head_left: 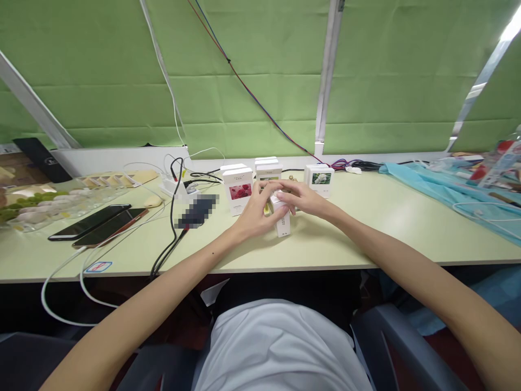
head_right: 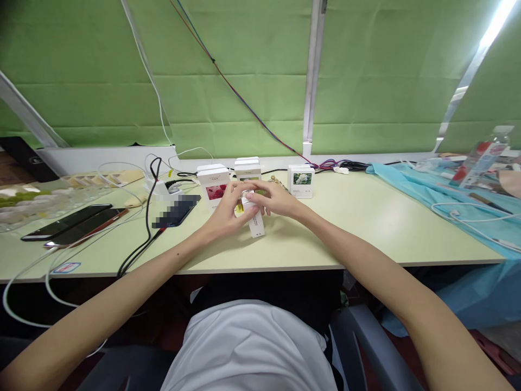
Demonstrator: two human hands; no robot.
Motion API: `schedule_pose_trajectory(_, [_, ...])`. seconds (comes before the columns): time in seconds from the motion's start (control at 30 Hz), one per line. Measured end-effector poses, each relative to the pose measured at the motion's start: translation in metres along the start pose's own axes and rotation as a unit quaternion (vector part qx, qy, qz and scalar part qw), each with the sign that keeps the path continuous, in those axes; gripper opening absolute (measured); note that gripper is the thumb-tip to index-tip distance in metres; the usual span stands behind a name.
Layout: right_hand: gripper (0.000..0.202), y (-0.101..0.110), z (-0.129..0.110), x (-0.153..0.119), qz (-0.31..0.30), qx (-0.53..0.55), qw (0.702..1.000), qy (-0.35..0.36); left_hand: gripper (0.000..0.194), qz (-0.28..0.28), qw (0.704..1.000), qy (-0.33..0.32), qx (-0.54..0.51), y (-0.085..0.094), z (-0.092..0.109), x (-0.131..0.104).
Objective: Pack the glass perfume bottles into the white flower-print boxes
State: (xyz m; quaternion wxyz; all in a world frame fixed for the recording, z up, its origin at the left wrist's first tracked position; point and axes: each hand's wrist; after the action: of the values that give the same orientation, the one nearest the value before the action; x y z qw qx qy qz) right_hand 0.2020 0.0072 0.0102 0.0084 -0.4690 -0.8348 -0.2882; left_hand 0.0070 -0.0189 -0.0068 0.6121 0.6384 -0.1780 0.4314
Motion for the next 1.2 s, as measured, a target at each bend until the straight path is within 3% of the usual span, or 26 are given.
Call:
schedule_pose_trajectory(0.53, [0.048,0.0001,-0.0029,-0.0002,-0.004,0.035,0.999,-0.027,0.036,-0.006,1.000,0.019,0.000,-0.0003,0.0018,0.0000])
schedule_pose_trajectory(1.2, [0.044,-0.0016,-0.0036,-0.0010,0.017,-0.015,0.999,-0.044,0.032,-0.016,0.999,0.027,-0.015,0.0005,0.0042,0.0017])
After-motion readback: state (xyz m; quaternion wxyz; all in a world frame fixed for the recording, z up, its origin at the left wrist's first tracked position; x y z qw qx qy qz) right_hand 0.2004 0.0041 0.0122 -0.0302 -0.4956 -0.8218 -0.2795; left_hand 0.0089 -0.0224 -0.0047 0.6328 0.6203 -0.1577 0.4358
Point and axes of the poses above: each hand's wrist, its own x-axis towards the middle knuckle, its own y-axis out of the back of the hand, z = x × y, and after that the axes turned 15 degrees about -y, right-handed
